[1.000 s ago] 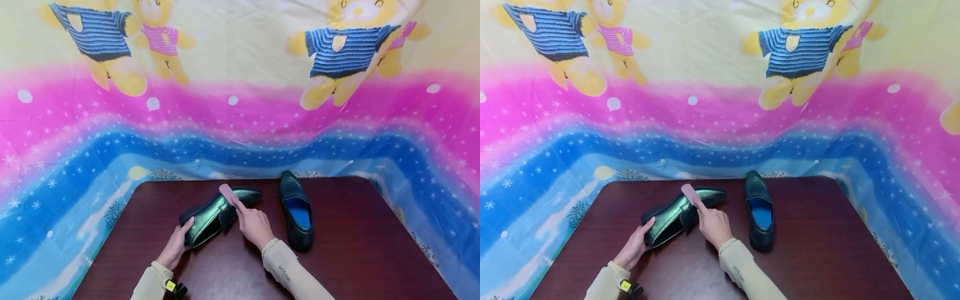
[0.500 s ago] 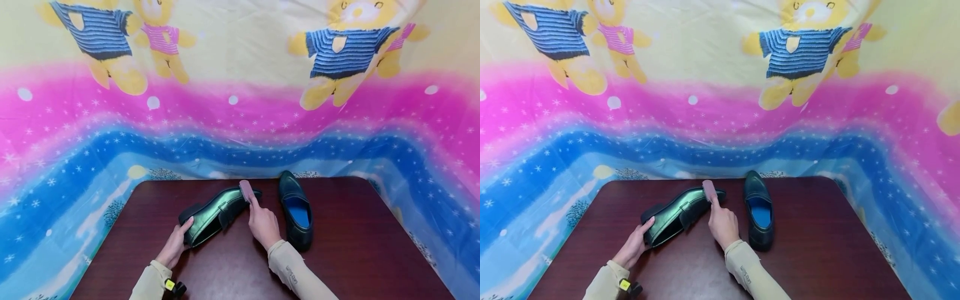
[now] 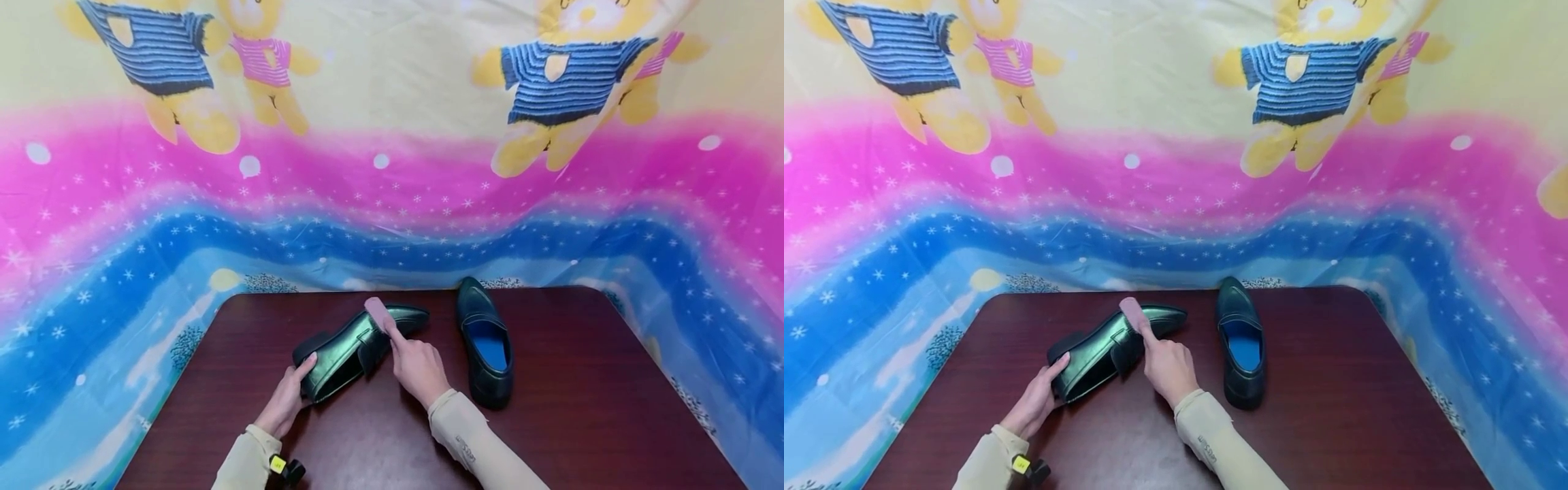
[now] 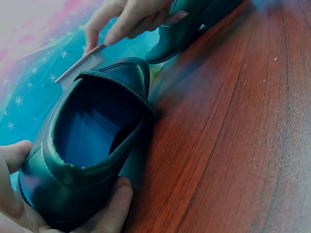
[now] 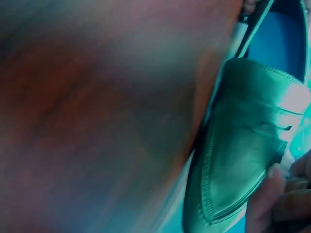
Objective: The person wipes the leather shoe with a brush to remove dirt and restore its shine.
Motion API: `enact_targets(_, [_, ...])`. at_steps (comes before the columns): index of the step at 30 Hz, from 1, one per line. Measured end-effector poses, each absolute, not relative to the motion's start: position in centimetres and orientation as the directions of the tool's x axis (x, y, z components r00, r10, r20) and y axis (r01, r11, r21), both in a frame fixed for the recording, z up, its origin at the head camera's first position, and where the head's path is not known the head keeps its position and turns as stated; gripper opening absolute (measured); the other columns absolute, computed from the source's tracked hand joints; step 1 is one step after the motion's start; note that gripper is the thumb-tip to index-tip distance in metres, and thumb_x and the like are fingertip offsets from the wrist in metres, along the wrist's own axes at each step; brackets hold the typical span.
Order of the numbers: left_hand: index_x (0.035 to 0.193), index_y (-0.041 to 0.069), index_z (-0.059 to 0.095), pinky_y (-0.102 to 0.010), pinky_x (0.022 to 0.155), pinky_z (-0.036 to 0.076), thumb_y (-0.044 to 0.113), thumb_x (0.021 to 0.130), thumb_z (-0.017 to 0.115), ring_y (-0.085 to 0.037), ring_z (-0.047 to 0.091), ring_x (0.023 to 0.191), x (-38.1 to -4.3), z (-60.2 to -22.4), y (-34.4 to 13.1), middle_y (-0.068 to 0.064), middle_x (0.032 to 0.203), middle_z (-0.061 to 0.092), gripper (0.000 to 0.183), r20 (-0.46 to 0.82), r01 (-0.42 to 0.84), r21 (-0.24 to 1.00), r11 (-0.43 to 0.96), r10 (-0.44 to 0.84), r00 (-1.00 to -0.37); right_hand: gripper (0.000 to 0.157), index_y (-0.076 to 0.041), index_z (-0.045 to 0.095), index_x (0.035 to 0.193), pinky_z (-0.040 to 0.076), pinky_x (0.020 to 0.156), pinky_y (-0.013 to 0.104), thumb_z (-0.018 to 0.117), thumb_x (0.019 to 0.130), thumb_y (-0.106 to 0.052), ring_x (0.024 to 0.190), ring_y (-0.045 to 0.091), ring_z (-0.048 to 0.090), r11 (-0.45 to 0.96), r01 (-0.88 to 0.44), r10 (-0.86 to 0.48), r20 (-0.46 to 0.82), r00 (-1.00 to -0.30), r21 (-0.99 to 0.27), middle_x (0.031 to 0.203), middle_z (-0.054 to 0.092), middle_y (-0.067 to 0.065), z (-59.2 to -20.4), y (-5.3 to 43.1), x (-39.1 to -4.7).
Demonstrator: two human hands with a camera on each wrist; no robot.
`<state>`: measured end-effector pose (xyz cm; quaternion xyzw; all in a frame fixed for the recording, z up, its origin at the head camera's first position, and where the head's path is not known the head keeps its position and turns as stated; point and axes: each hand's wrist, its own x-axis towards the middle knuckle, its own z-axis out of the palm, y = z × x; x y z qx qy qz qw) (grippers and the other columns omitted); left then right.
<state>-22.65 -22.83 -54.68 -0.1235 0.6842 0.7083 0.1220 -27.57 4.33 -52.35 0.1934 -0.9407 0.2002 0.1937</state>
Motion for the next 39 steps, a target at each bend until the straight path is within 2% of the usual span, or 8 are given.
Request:
enact_targets(6, [0.155,-0.004,0.009,-0.065,0.116,0.033,0.066,0.102,0.048,-0.041,0.04,0.142,-22.5,-54.7,-22.8,-0.027,0.153,0.029,0.096,-0.34,-0.339,0.94,-0.038,-0.016,-0.94,0.036,-0.024,0.057,0.139,0.043,0.046,0.039,0.061,0.104,-0.022,0.043,0.022,0.045,0.89,-0.295,-0.14,0.406,-0.903,-0.348,0.05,0.043,0.001,-53.1,5.7,-28.0])
enact_targets(10, [0.155,-0.005,0.008,-0.066,0.116,0.032,0.066,0.102,0.048,-0.043,0.04,0.142,-22.3,-54.6,-22.9,-0.028,0.153,0.029,0.097,-0.342,-0.341,0.939,-0.036,-0.023,-0.94,0.034,-0.022,0.054,0.139,0.046,0.049,0.04,0.06,0.105,-0.022,0.045,0.021,0.048,0.882,-0.268,-0.124,0.359,-0.925,-0.387,0.053,0.045,0.001,-52.8,5.7,-28.0])
enact_targets(15, [0.154,-0.005,0.009,-0.067,0.116,0.032,0.065,0.102,0.048,-0.043,0.042,0.141,-22.2,-54.7,-23.0,-0.029,0.151,0.031,0.095,-0.345,-0.344,0.938,-0.042,-0.021,-0.938,0.04,-0.021,0.053,0.147,0.042,0.049,0.035,0.057,0.107,-0.02,0.045,0.016,0.045,0.834,-0.376,-0.215,0.392,-0.895,-0.403,0.052,0.041,-0.005,-52.4,5.1,-27.7])
enact_targets(19, [0.154,-0.004,0.009,-0.068,0.116,0.03,0.065,0.102,0.049,-0.042,0.041,0.142,-22.2,-54.7,-23.1,-0.028,0.151,0.03,0.095,-0.343,-0.342,0.938,-0.05,-0.024,-0.939,0.045,-0.024,0.05,0.153,0.04,0.049,0.032,0.055,0.108,-0.021,0.046,0.013,0.045,0.786,-0.527,-0.377,0.426,-0.823,-0.323,0.053,0.041,-0.007,-51.9,4.2,-27.5])
enact_targets(22, [0.155,-0.005,0.007,-0.067,0.117,0.03,0.065,0.102,0.049,-0.042,0.038,0.143,-22.2,-54.8,-23.0,-0.028,0.153,0.028,0.097,-0.342,-0.34,0.939,-0.054,-0.02,-0.94,0.047,-0.028,0.049,0.154,0.038,0.047,0.031,0.055,0.108,-0.023,0.045,0.013,0.042,0.778,-0.561,-0.424,0.422,-0.801,-0.283,0.054,0.041,-0.006,-51.9,3.7,-27.6])
enact_targets(28, [0.157,-0.005,0.005,-0.068,0.117,0.029,0.066,0.101,0.05,-0.046,0.031,0.148,-22.4,-54.8,-22.8,-0.03,0.159,0.022,0.101,-0.344,-0.343,0.938,-0.047,-0.023,-0.939,0.047,-0.03,0.05,0.152,0.033,0.045,0.029,0.058,0.106,-0.024,0.042,0.011,0.035,0.823,-0.469,-0.339,0.386,-0.858,-0.32,0.051,0.037,-0.006,-52.8,4.3,-28.0])
enact_targets(33, [0.159,-0.007,-0.003,-0.07,0.117,0.027,0.068,0.1,0.051,-0.051,0.018,0.153,-22.7,-54.7,-22.9,-0.032,0.165,0.007,0.11,-0.348,-0.348,0.938,-0.015,-0.003,-0.938,0.047,-0.025,0.051,0.151,0.041,0.046,0.036,0.059,0.105,-0.021,0.041,0.017,0.041,0.865,-0.354,-0.216,0.373,-0.902,-0.355,0.049,0.038,-0.002,-53.4,5.5,-28.1])
enact_targets(39, [0.159,-0.007,-0.004,-0.071,0.117,0.027,0.066,0.101,0.051,-0.051,0.019,0.152,-22.7,-54.5,-23.0,-0.032,0.164,0.008,0.109,-0.349,-0.349,0.937,-0.023,-0.002,-0.937,0.047,-0.021,0.048,0.15,0.044,0.047,0.039,0.058,0.105,-0.019,0.043,0.019,0.044,0.881,-0.268,-0.142,0.32,-0.937,-0.391,0.05,0.041,0.0,-53.5,5.9,-28.0])
